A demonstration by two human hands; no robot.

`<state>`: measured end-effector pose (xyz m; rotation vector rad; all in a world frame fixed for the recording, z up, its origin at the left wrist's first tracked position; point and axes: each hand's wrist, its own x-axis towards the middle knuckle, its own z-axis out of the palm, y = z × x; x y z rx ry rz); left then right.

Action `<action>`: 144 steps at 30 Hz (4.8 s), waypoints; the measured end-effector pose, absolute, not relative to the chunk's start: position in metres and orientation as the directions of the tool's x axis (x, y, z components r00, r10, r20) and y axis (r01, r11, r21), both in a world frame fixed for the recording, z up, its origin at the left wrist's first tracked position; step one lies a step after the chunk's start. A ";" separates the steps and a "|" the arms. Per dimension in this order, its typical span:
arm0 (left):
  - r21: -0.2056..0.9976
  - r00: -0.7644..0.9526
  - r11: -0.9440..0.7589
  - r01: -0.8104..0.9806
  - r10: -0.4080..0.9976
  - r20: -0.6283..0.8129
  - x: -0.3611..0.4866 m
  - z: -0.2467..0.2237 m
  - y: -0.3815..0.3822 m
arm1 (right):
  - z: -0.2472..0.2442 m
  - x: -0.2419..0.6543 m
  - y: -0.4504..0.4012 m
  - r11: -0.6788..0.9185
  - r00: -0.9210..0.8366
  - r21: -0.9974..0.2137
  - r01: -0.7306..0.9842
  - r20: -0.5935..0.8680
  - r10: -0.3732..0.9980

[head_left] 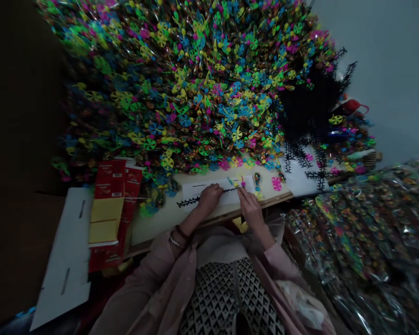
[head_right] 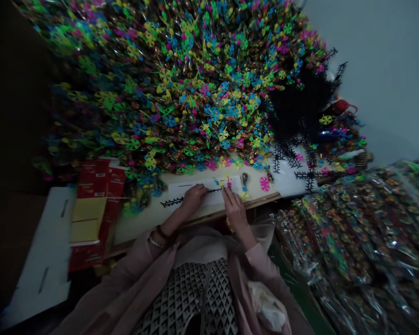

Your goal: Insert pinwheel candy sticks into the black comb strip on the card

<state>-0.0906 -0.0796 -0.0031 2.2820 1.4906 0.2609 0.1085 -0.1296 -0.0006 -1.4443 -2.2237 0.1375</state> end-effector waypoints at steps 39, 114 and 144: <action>0.497 0.436 -0.364 0.788 0.899 -0.032 -0.091 -0.001 -0.074 | -0.018 0.091 -0.124 0.430 -0.343 -0.200 0.881 0.356 0.869; 0.386 0.370 -0.247 0.889 0.884 -0.286 -0.124 0.010 -0.084 | -0.017 0.061 -0.128 0.438 -0.221 -0.465 0.770 0.450 0.866; 0.366 0.348 -0.242 0.899 0.902 -0.258 -0.119 0.009 -0.089 | -0.016 0.064 -0.125 0.510 -0.418 -0.226 0.830 0.353 0.837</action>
